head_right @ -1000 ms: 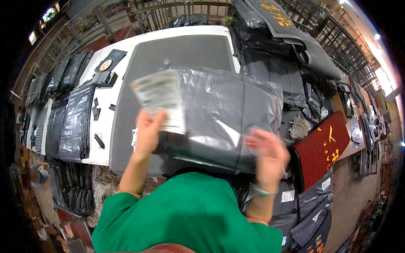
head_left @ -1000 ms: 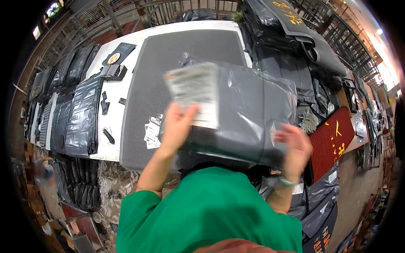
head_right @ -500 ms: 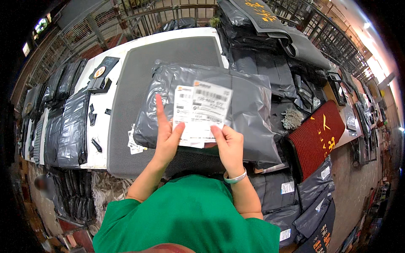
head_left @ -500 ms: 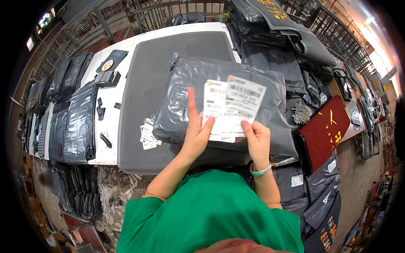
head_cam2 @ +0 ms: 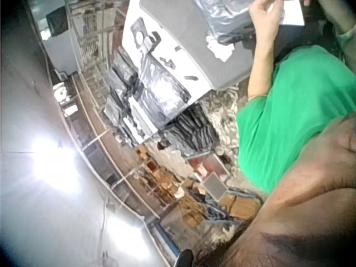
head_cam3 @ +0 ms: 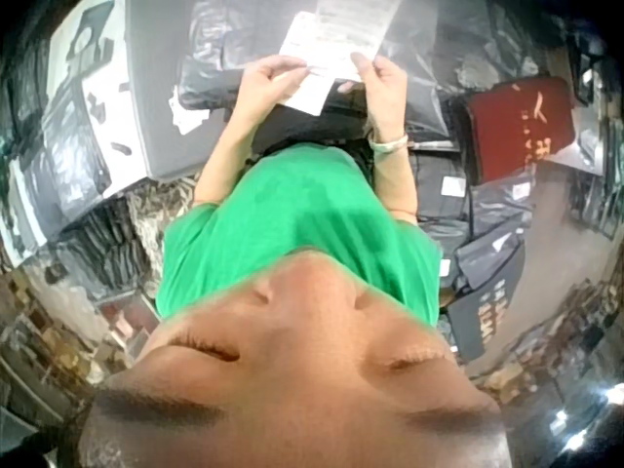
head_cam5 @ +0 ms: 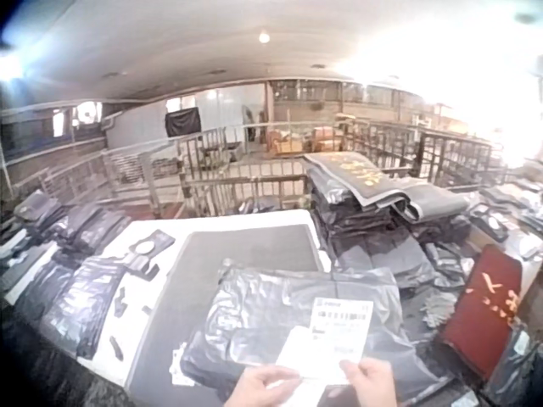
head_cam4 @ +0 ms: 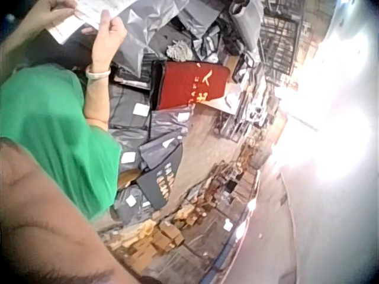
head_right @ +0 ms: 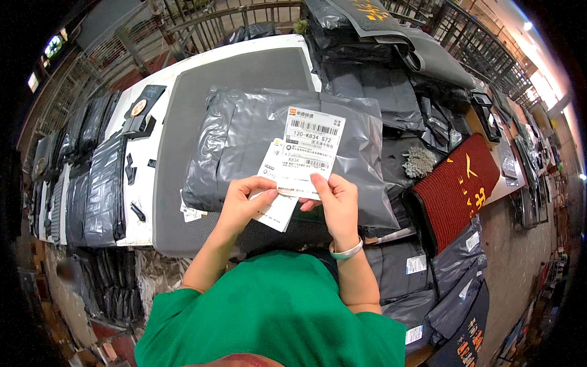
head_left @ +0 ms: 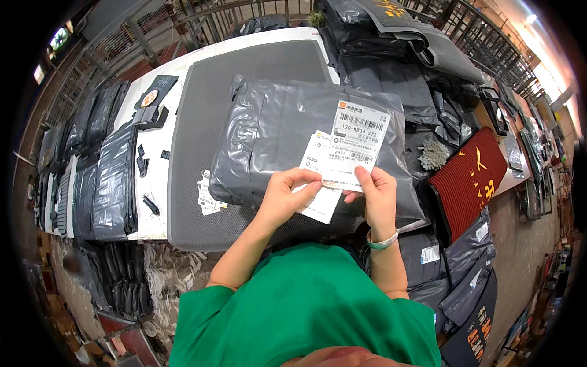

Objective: The person peels shipping labels from a stack and applies them to gray plastic mailers, smoothing the labels down by hand.

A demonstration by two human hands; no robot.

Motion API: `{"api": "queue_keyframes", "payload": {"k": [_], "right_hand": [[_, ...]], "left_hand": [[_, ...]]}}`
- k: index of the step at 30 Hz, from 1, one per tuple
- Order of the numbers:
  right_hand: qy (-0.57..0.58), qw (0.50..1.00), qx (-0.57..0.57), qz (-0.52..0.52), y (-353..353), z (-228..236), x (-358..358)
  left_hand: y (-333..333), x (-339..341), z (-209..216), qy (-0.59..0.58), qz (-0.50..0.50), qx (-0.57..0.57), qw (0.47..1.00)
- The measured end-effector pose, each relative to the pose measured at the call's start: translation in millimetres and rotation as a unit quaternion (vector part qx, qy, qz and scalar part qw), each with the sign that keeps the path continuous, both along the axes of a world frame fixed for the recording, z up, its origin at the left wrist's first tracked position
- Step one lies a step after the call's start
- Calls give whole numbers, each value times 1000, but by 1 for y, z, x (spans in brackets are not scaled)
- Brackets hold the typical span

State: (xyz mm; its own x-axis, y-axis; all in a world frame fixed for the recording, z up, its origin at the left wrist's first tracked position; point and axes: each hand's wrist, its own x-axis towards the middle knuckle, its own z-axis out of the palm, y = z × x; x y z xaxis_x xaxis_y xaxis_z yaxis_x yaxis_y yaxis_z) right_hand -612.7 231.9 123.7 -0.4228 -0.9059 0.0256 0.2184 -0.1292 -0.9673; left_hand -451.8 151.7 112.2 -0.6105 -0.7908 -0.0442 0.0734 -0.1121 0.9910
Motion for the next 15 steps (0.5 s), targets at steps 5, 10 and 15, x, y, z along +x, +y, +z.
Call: {"api": "queue_keyframes", "payload": {"k": [5, 10, 15], "right_hand": [[-3, 1000, -9, 4, -2, -3, -4], [-16, 1000, -6, 11, -6, -4, -6], [-18, 1000, -2, 16, -9, -6, -9]], "left_hand": [[0, -2, 7, -15, -18, 30, 999], [0, -5, 4, 7, -8, 27, 1000], [-1, -6, 11, 3, -9, 38, 999]]}}
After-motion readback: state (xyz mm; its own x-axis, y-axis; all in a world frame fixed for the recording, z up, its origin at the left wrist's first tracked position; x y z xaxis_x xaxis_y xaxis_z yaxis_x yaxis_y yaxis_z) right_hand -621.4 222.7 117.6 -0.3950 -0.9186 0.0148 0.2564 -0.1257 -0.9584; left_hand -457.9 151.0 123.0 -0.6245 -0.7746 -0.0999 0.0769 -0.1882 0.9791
